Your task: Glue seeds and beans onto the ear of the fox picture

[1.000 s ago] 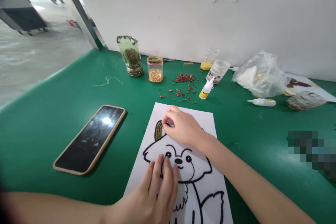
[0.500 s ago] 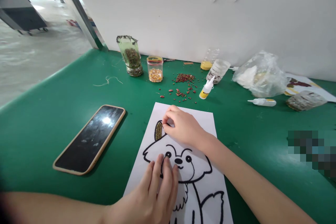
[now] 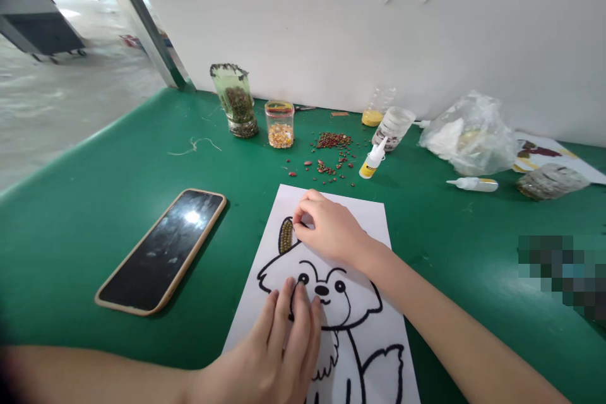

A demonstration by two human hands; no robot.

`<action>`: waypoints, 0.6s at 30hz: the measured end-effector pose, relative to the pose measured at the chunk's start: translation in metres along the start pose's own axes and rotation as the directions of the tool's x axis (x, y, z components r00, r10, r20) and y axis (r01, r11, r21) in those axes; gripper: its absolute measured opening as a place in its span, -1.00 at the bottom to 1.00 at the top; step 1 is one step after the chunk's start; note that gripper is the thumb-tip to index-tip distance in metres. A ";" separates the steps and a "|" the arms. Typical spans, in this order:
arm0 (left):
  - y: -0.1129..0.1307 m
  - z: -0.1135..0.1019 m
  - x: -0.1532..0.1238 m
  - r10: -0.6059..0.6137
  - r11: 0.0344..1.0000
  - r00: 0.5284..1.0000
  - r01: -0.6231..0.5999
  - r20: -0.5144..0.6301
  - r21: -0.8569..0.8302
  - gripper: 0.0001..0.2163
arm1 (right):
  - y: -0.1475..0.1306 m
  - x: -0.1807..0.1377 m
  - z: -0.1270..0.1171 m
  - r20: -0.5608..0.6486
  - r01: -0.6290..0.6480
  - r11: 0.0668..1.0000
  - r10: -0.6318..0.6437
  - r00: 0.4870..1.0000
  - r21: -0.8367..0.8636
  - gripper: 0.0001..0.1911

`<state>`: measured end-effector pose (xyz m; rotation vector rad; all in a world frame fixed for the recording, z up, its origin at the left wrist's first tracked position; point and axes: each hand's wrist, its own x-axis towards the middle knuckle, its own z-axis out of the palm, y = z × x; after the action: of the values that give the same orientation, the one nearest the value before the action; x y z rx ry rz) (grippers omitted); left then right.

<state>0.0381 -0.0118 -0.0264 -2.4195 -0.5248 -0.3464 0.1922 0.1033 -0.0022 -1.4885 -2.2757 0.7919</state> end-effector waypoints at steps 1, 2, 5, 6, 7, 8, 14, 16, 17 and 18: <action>0.000 0.000 0.000 0.001 1.000 1.000 -0.001 -0.004 0.002 -0.63 | 0.000 0.000 0.000 0.001 0.000 1.000 0.000 1.000 0.002 -0.95; 0.000 0.001 0.000 0.002 1.000 1.000 -0.002 -0.006 0.004 -0.63 | 0.000 0.000 0.000 0.000 -0.002 1.000 0.002 1.000 0.002 -0.95; 0.001 0.002 -0.001 0.000 1.000 1.000 0.000 -0.005 0.009 -0.62 | 0.000 0.000 0.000 -0.001 -0.007 1.000 0.007 1.000 0.002 -0.95; 0.001 0.002 -0.001 0.002 1.000 1.000 -0.002 -0.001 0.010 -0.62 | 0.000 -0.001 0.000 -0.001 -0.010 1.000 0.010 1.000 0.003 -0.95; 0.001 0.002 -0.001 0.002 1.000 1.000 -0.002 0.001 0.009 -0.62 | 0.000 -0.001 0.001 -0.001 -0.011 1.000 0.011 1.000 0.005 -0.95; 0.001 0.002 -0.002 0.001 1.000 1.000 -0.002 0.006 0.007 -0.62 | 0.000 -0.001 0.001 0.001 -0.012 1.000 0.012 1.000 0.010 -0.95; -0.002 0.000 -0.001 0.023 1.000 1.000 -0.023 0.011 0.006 -0.61 | -0.003 0.001 -0.014 -0.198 -0.039 0.986 0.072 0.978 0.165 -0.92; -0.002 0.001 -0.001 0.024 1.000 1.000 -0.024 0.007 0.009 -0.62 | 0.000 0.003 -0.028 -0.452 0.034 0.960 0.100 0.886 0.278 -0.88; -0.002 0.001 0.000 0.019 1.000 1.000 -0.019 0.007 0.010 -0.62 | 0.005 0.004 -0.036 -0.591 0.097 0.941 0.121 0.798 0.323 -0.86; -0.002 0.001 0.000 0.013 1.000 1.000 -0.013 0.005 0.009 -0.62 | 0.012 0.005 -0.045 -0.733 0.190 0.920 0.136 0.666 0.343 -0.84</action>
<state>0.0370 -0.0102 -0.0260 -2.4142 -0.5121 -0.3317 0.2228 0.1238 0.0265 -1.2502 -1.4019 0.4468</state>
